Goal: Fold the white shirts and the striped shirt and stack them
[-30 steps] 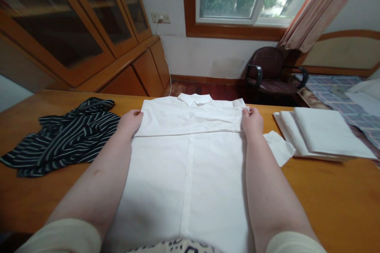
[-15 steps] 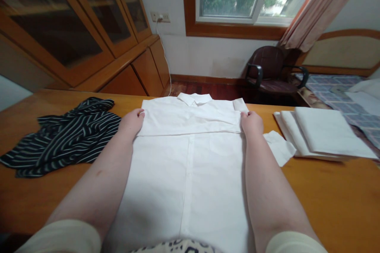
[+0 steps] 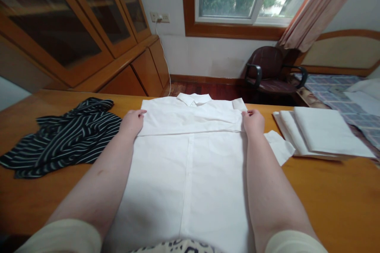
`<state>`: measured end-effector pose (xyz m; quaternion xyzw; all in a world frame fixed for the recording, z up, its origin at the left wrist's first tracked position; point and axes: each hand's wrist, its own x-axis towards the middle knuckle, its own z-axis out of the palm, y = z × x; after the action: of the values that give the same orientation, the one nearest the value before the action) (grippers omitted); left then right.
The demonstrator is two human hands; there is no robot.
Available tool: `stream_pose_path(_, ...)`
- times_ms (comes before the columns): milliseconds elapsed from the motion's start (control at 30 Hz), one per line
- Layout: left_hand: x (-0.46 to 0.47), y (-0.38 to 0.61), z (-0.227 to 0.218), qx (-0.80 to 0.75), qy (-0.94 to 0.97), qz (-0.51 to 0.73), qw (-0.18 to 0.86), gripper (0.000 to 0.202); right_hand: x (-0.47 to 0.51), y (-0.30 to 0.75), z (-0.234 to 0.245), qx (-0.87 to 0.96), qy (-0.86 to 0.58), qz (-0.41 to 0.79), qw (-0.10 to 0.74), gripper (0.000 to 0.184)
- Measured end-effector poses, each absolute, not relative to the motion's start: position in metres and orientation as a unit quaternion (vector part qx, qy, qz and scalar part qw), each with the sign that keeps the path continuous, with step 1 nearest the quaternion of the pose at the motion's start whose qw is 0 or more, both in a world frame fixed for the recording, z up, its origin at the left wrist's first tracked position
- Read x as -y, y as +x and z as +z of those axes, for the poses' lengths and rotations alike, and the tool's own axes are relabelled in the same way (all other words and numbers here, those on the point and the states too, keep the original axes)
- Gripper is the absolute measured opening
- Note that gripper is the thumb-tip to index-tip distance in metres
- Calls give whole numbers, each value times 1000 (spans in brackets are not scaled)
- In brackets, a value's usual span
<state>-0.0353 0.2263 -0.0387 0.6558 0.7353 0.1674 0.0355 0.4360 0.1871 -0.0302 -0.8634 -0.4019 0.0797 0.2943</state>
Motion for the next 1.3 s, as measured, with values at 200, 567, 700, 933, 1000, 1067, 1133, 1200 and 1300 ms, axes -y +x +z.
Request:
stream_pose_path(200,-222,-18,-32,-708,684,175,-22,40,-182,459,-30,295,-763,346,460,25)
stream_pose_path(567,-230,-16,-49,-669,736,97,48,45,-168,470,-19,361,-733,428,386,16)
stream_pose_path(700,-230,-16,-48,-672,732,100,55,45,-166,462,-6,445,-718,399,356,23)
stream_pose_path(933,-230,-15,-48,-674,729,101,57,44,-169,438,1,541,-694,364,305,42)
stream_pose_path(1000,-230,-15,-48,-673,729,105,59,44,-169,429,1,548,-706,346,284,37)
stream_pose_path(1067,-230,-15,-49,-672,730,108,60,44,-169,421,2,559,-711,335,265,32)
stream_pose_path(1133,-230,-15,-49,-671,731,109,59,44,-169,417,4,574,-710,325,247,31)
stream_pose_path(1200,-229,-14,-49,-672,731,108,57,44,-169,415,5,589,-713,301,231,32)
stream_pose_path(1300,-230,-13,-49,-672,730,109,56,44,-171,413,4,603,-722,266,211,33)
